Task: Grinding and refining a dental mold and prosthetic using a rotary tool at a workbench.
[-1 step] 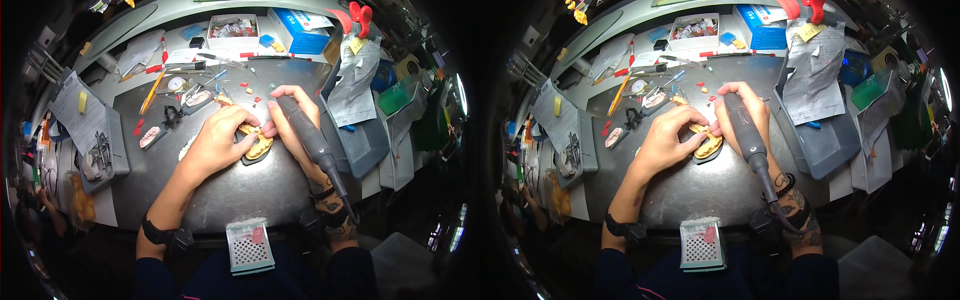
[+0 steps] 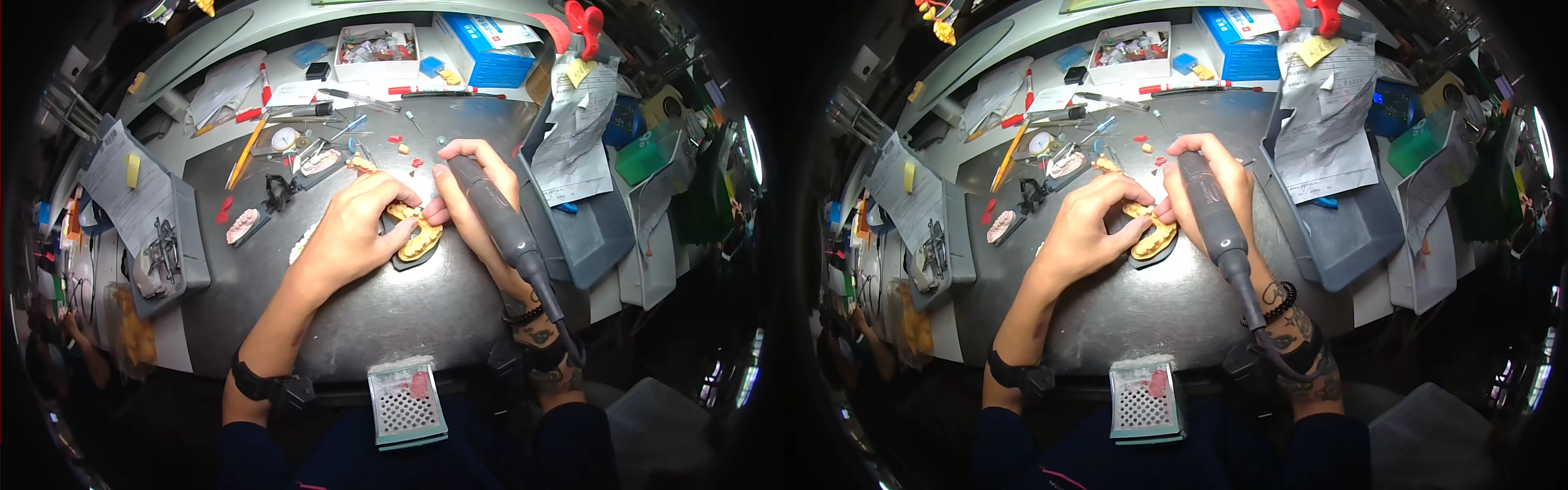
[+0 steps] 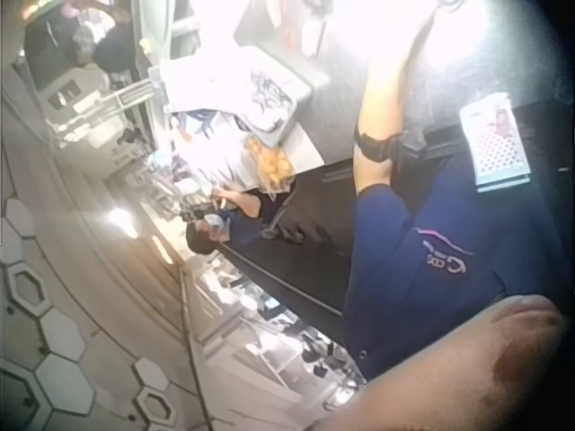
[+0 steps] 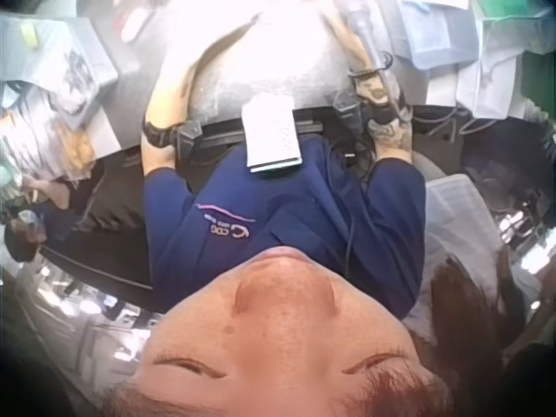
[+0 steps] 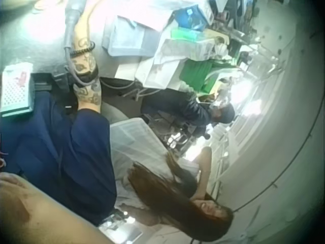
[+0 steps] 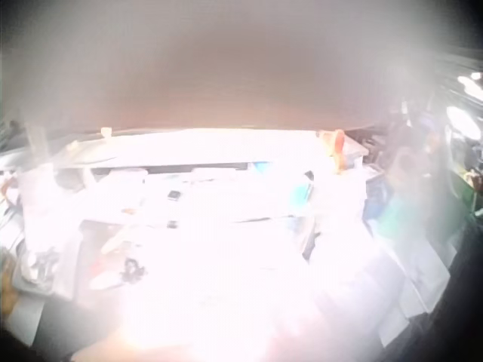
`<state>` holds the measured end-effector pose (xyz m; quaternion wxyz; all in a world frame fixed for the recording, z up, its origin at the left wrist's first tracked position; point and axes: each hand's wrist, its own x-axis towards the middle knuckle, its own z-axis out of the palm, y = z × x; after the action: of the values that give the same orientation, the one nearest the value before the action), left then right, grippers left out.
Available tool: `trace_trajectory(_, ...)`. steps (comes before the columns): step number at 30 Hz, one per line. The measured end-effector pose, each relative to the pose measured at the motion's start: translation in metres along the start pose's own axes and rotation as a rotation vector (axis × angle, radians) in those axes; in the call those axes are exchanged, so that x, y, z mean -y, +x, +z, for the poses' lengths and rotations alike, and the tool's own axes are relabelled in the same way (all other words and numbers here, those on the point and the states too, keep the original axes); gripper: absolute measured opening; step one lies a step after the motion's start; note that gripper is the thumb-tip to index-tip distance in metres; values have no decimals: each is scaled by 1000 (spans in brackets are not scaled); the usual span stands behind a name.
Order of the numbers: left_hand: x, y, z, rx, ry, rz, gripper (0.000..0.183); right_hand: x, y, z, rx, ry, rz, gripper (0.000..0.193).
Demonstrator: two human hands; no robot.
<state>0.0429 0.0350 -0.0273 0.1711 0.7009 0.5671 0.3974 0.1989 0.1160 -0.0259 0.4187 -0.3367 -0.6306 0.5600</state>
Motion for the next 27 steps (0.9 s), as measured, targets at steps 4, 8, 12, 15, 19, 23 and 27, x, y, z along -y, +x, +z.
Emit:
trace_trajectory(4, -1, 0, 0, 20, 11, -10, 23, -1, 0, 3, -39, 143, 5, 14)
trace_trajectory(8, -7, -4, -6, -5, 39, -57, 16, -9, 4, 9, -7, 243, -107, 16)
trace_trajectory(12, -9, -3, 3, -15, 29, -88, 16, -8, 2, 4, -69, 216, -100, 15)
trace_trajectory(15, -12, 2, 10, 18, -17, -73, 15, -6, -1, -4, -111, 144, -87, 12)
trace_trajectory(19, -13, 1, 5, 36, -34, -80, 15, -9, 2, 1, -119, 161, -188, 13)
trace_trajectory(23, -12, 6, -1, 38, 17, -88, 14, -13, 8, 4, -107, 173, -217, 13)
trace_trajectory(27, -6, 4, -8, 63, 136, 50, 15, -13, 10, 6, -43, 169, -277, 14)
